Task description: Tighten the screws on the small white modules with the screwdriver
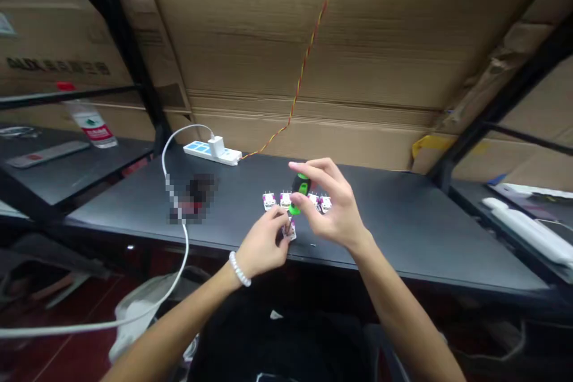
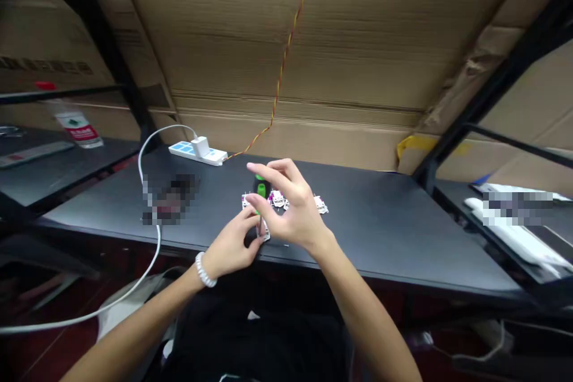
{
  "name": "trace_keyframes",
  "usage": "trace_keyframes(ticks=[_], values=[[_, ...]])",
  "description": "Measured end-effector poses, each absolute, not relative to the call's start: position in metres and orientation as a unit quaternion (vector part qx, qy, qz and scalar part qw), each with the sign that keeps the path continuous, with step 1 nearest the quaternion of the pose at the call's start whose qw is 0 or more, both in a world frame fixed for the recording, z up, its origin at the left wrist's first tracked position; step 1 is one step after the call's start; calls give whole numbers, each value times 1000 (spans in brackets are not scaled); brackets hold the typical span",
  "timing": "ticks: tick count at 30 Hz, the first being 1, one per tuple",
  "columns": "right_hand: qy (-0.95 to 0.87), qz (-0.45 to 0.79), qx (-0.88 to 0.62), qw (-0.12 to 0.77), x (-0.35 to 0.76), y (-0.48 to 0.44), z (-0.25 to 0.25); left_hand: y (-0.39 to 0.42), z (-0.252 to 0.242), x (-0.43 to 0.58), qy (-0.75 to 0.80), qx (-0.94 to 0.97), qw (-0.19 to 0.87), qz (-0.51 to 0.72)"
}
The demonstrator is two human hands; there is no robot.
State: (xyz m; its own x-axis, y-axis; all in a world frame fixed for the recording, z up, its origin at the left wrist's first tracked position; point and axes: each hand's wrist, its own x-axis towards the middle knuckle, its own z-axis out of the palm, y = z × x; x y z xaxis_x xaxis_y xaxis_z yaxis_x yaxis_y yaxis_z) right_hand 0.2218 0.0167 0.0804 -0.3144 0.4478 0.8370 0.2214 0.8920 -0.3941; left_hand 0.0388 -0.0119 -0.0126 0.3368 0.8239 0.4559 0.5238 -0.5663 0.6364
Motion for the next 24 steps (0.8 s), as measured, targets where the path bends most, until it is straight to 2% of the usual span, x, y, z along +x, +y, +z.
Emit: trace_keyframes(ticks=[4, 9, 14, 19, 24], values=[[-815, 192, -164, 522, 221, 16, 81, -8, -12, 35, 409, 804, 204, 381], [-806, 106, -200, 547, 220, 17, 81, -7, -10, 32, 404, 809, 200, 377], [-817, 189, -166, 519, 221, 15, 83, -7, -11, 34, 404, 810, 199, 375], [-806, 101, -195, 549, 220, 13, 84, -9, -12, 38, 415, 801, 190, 386], [-818, 196, -158, 516, 223, 13, 83, -12, -13, 41, 427, 797, 177, 388]])
